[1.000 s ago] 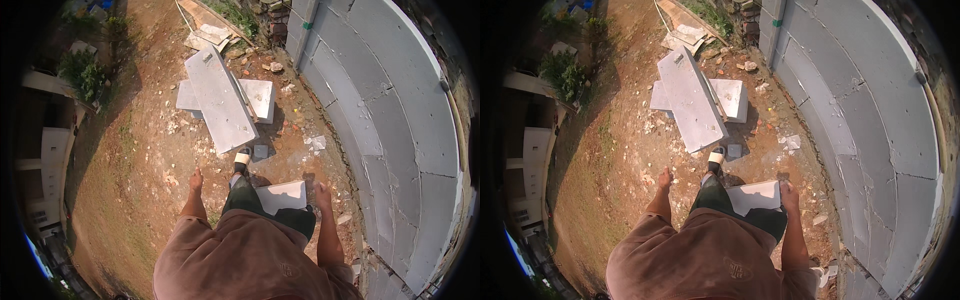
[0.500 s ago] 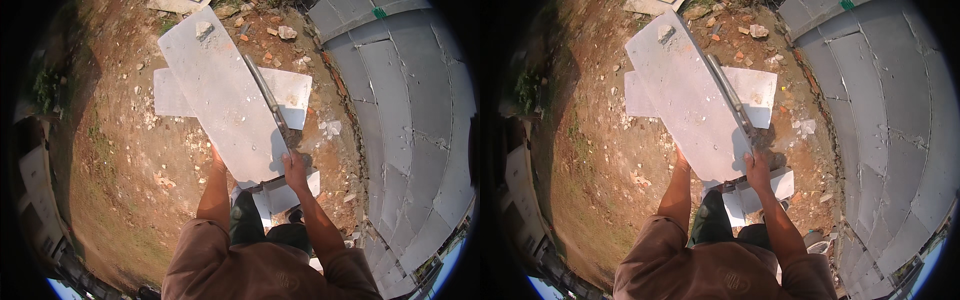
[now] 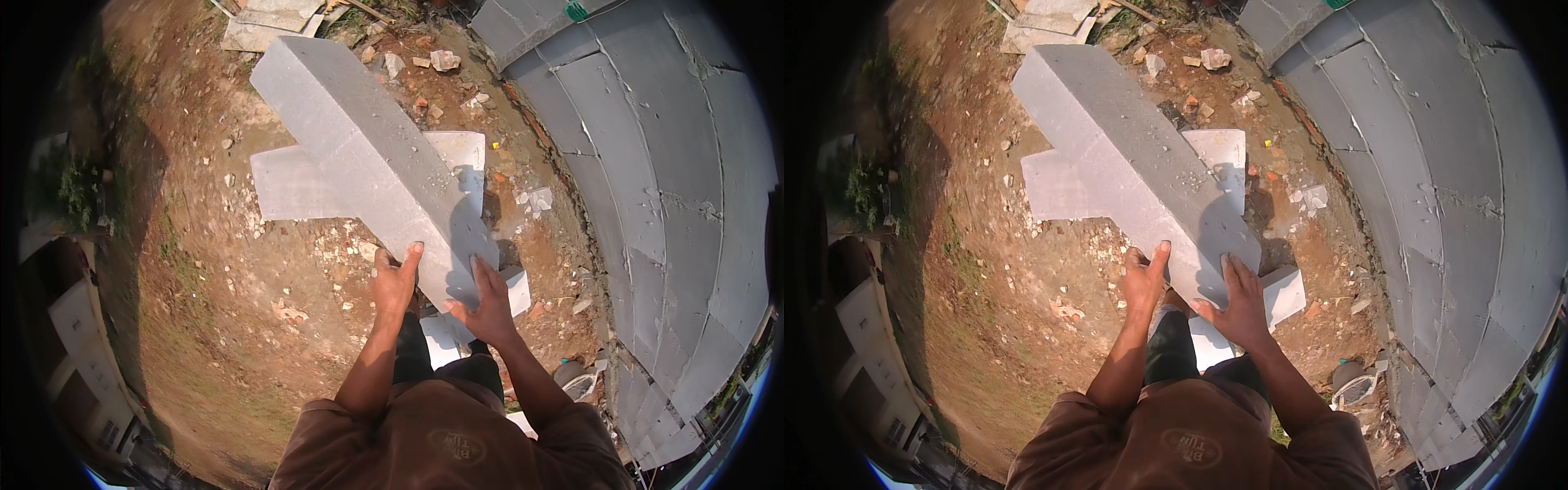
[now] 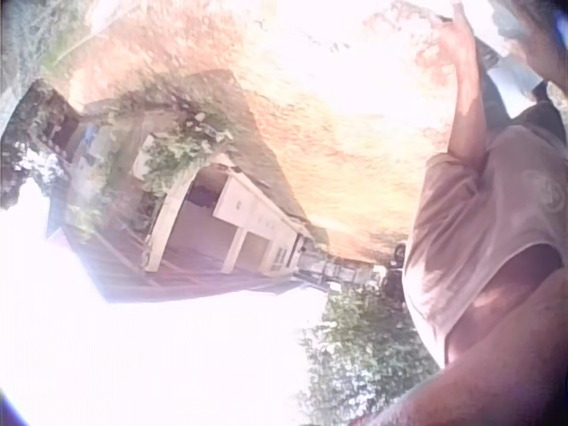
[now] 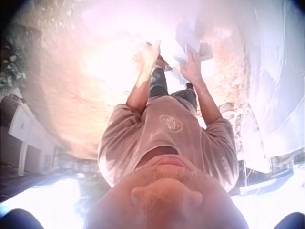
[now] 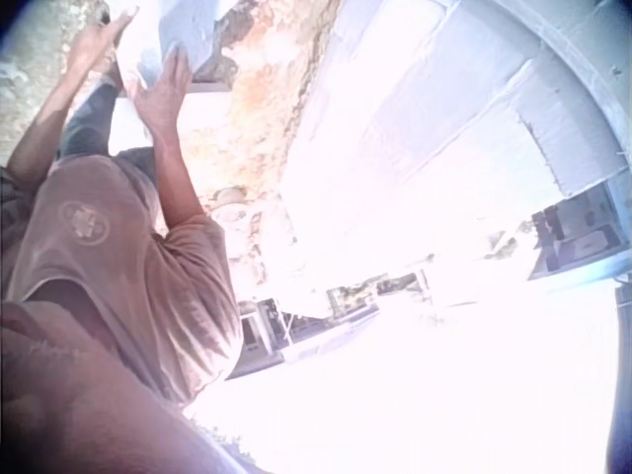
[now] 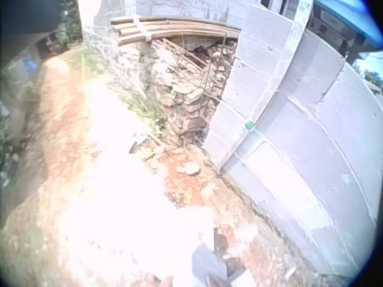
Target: The person scoops cement from a bucket with a trowel and applies it to the joints of a curved block wall. The person then picks up a large block, positions it against the wall, and continues applying cement to the joints.
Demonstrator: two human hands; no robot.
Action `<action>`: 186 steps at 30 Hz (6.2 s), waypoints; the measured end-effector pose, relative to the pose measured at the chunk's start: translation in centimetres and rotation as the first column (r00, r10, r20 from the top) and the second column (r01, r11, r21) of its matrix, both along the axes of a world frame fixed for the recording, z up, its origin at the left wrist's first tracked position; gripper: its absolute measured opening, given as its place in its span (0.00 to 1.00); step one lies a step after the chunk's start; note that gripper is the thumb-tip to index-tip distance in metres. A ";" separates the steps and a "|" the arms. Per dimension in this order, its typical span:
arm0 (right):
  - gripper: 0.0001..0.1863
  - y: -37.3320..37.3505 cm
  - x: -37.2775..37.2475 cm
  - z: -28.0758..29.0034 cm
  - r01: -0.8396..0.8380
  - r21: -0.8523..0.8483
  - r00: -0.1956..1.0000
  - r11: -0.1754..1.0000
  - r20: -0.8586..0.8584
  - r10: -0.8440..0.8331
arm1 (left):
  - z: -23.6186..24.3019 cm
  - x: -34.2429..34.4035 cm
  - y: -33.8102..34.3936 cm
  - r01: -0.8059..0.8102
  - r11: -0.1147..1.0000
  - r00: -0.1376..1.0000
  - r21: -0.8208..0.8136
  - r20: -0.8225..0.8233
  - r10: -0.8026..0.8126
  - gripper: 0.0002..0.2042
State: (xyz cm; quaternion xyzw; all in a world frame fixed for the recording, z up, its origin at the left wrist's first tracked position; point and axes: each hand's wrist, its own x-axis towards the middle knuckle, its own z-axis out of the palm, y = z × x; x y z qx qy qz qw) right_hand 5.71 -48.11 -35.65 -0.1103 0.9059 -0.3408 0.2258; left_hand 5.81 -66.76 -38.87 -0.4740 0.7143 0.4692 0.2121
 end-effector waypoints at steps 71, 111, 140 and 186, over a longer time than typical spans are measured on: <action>0.36 34.6 22.8 17.8 0.915 0.009 0.324 0.403 0.578 -0.749 | 12.3 9.1 -0.5 0.373 0.722 0.918 0.582 -0.341 -0.200 0.39; 0.29 89.9 47.8 36.2 0.726 -0.677 -0.105 -0.120 0.063 -0.992 | 38.8 5.7 60.7 0.772 0.568 0.484 0.286 -0.844 -0.232 0.32; 0.38 114.4 40.3 45.1 0.806 -0.537 0.199 0.248 -0.148 -0.969 | 46.8 2.2 82.9 0.803 0.557 0.399 0.211 -0.885 -0.240 0.35; 0.27 116.2 41.4 40.2 0.677 -0.718 -0.292 0.164 -0.466 -0.835 | 42.0 1.0 91.9 0.691 0.657 0.292 0.300 -0.948 0.126 0.27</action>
